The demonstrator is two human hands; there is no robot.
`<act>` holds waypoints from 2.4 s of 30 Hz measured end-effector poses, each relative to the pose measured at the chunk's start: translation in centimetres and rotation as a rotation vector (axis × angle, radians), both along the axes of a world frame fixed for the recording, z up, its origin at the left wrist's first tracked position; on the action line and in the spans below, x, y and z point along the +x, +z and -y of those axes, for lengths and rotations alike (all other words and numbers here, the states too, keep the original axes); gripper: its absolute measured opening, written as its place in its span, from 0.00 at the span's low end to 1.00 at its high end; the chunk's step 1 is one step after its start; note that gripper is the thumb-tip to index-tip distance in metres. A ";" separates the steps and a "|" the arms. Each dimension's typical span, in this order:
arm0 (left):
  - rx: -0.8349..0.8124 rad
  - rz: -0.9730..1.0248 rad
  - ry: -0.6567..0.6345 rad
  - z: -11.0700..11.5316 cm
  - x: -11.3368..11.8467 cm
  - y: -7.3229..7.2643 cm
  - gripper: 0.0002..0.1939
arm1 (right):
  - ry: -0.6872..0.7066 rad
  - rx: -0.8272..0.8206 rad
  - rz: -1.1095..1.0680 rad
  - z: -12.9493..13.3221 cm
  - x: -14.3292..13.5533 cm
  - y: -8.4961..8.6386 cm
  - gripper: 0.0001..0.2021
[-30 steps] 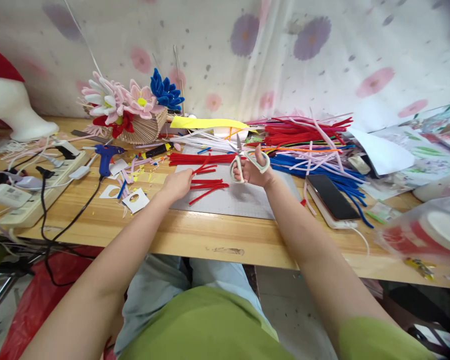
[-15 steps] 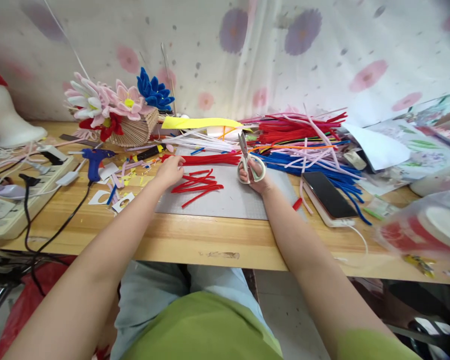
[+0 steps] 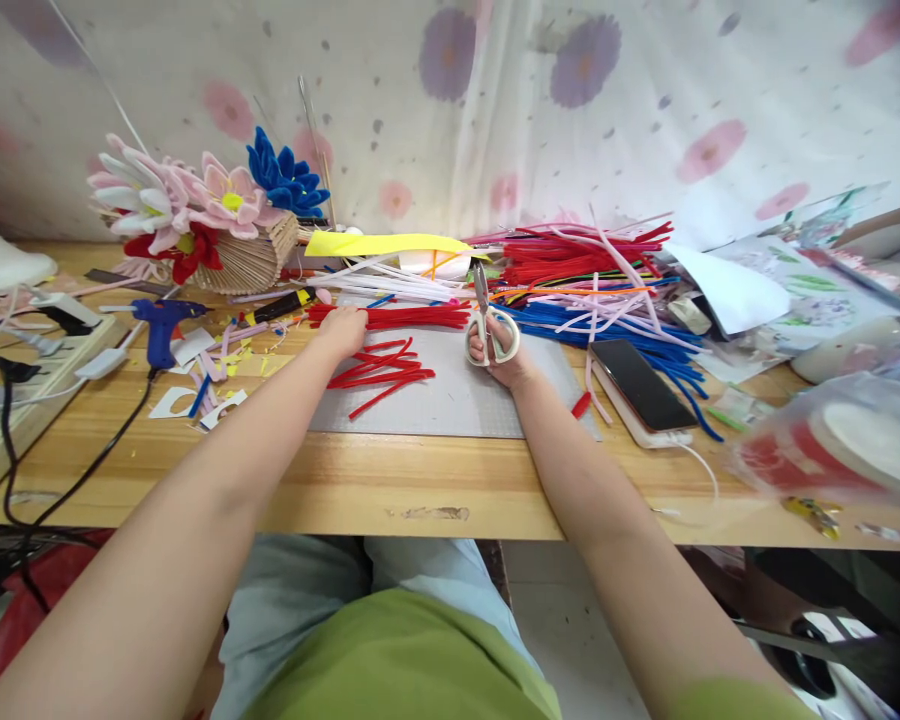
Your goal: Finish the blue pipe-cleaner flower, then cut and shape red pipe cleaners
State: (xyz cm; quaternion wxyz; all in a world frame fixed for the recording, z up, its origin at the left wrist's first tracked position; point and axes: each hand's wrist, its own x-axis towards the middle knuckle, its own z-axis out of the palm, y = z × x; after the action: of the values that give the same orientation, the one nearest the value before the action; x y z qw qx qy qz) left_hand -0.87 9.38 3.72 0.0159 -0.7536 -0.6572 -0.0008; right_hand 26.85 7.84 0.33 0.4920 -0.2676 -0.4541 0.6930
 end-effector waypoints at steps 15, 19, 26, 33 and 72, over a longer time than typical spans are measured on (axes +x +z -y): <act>0.042 0.141 0.019 -0.2 -0.7 1.7 0.21 | -0.031 -0.043 -0.014 0.1 -0.2 0.4 0.18; 0.183 0.135 0.039 0.0 -0.2 2.0 0.21 | -0.013 -0.006 0.000 0.1 0.0 -0.2 0.20; 0.293 0.036 -0.006 2.3 0.6 3.3 0.20 | -0.296 0.216 0.174 -0.4 -0.1 1.7 0.19; 0.376 0.045 -0.168 4.7 3.0 3.4 0.17 | -0.350 0.528 0.897 0.2 -2.8 6.9 0.18; -0.246 1.814 0.149 6.0 2.3 -1.5 0.10 | 0.148 0.053 0.029 0.5 -12.1 3.7 0.21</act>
State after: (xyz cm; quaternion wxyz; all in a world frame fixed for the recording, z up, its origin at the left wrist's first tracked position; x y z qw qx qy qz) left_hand 1.40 3.37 2.20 -0.5862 -0.4161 -0.4602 -0.5209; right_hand 14.74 7.32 4.04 0.4398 -0.2301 -0.4978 0.7112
